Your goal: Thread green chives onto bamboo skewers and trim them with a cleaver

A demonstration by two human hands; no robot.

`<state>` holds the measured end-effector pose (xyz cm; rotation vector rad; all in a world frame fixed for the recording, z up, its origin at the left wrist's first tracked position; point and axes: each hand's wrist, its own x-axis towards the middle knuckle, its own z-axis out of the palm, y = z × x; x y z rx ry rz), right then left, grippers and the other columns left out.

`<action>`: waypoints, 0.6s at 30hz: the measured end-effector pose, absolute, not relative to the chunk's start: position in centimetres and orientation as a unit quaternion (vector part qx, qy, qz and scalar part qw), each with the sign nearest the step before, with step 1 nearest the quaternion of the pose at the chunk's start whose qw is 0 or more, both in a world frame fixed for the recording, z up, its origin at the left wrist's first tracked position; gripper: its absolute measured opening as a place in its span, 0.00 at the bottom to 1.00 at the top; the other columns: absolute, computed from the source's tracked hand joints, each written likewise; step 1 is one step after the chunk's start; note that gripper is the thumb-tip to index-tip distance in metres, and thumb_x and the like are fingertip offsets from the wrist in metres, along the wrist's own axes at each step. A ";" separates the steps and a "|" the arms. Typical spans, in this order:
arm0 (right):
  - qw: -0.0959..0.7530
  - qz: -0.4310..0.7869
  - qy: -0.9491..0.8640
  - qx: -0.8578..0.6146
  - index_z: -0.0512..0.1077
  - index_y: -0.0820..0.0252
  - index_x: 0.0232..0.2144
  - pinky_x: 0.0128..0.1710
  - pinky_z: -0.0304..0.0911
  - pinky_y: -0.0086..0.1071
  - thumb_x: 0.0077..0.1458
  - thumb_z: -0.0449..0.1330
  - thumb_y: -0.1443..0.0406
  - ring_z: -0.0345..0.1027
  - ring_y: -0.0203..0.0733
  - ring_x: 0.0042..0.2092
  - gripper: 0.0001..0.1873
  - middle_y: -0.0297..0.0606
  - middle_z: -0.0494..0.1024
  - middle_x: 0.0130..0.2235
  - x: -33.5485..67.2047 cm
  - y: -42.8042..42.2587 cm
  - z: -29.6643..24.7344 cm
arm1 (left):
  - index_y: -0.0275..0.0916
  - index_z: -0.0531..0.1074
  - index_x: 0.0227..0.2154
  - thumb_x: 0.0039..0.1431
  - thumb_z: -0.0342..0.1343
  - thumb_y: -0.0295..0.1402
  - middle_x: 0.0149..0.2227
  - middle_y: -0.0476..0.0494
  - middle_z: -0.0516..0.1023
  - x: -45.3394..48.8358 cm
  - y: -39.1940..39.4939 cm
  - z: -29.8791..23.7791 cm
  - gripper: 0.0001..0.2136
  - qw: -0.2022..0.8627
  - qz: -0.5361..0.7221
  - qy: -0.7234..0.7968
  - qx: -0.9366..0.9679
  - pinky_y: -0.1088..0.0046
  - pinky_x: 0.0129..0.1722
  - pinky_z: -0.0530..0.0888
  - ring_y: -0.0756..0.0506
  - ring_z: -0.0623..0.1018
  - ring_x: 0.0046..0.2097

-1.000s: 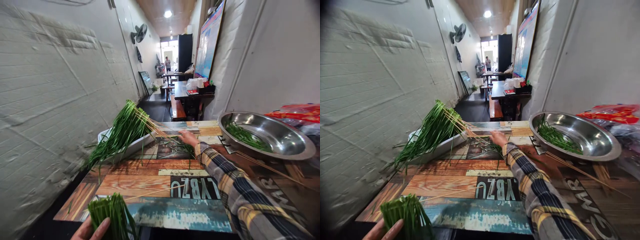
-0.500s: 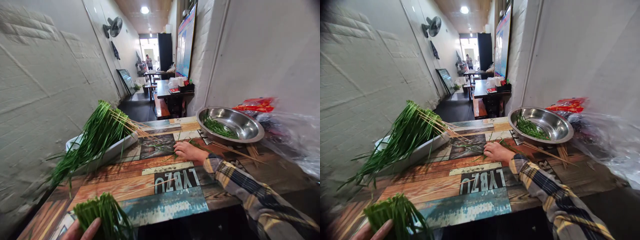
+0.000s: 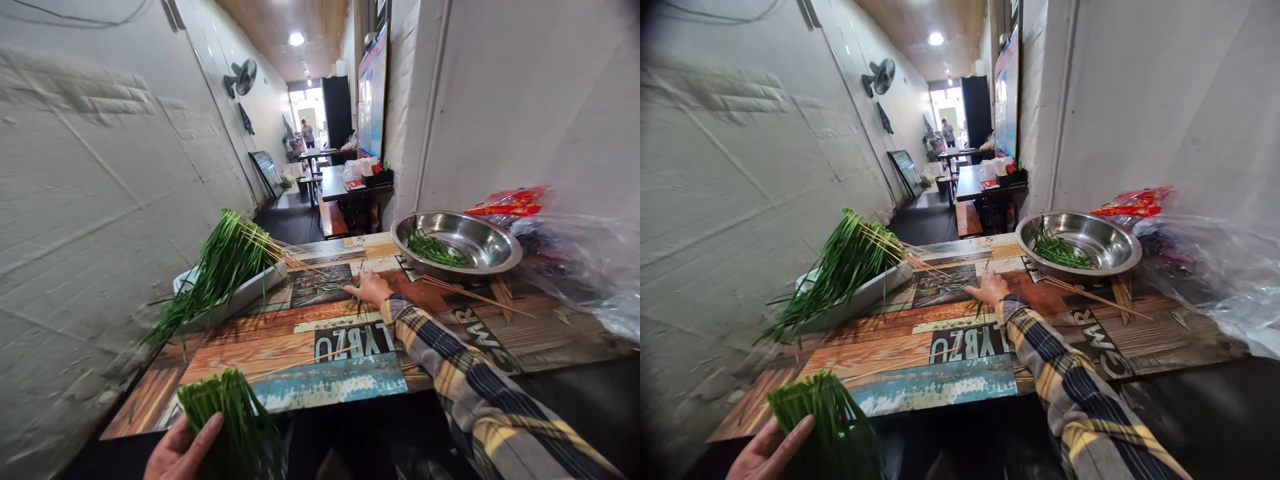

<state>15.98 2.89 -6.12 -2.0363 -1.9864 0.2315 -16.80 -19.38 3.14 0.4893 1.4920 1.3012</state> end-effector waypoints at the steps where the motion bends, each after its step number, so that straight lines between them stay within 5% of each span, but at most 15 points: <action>1: 0.141 0.079 -0.704 -0.692 0.64 0.65 0.52 0.48 0.62 0.40 0.52 0.57 0.47 0.66 0.54 0.52 0.33 0.54 0.70 0.51 14.2 2.9 -6.2 | 0.43 0.75 0.42 0.21 0.74 0.35 0.32 0.49 0.83 -16.8 -19.6 3.4 0.34 0.519 0.544 0.626 0.208 0.69 0.29 0.80 0.34 0.81 0.39; 8: 0.138 0.051 -0.765 -0.627 0.65 0.69 0.49 0.46 0.61 0.32 0.55 0.51 0.76 0.70 0.44 0.46 0.18 0.53 0.75 0.44 12.1 0.9 -7.2 | 0.40 0.76 0.39 0.25 0.73 0.35 0.32 0.47 0.83 -17.9 -21.8 4.1 0.30 0.495 0.562 0.627 0.217 0.71 0.29 0.79 0.35 0.81 0.38; 14: 0.195 -0.035 -0.748 -0.634 0.64 0.74 0.51 0.49 0.59 0.37 0.60 0.44 0.73 0.65 0.48 0.50 0.19 0.57 0.71 0.47 22.2 -0.4 -2.8 | 0.39 0.75 0.38 0.27 0.73 0.35 0.31 0.47 0.82 -19.6 -22.9 3.0 0.28 0.485 0.572 0.623 0.222 0.72 0.26 0.78 0.37 0.81 0.34; 18: 0.323 -0.238 -0.662 -0.634 0.63 0.71 0.54 0.46 0.59 0.39 0.62 0.46 0.64 0.63 0.51 0.49 0.21 0.56 0.70 0.47 31.2 1.2 0.8 | 0.38 0.75 0.36 0.32 0.72 0.36 0.30 0.46 0.82 -19.6 -23.1 2.5 0.23 0.498 0.579 0.597 0.246 0.73 0.26 0.76 0.40 0.81 0.32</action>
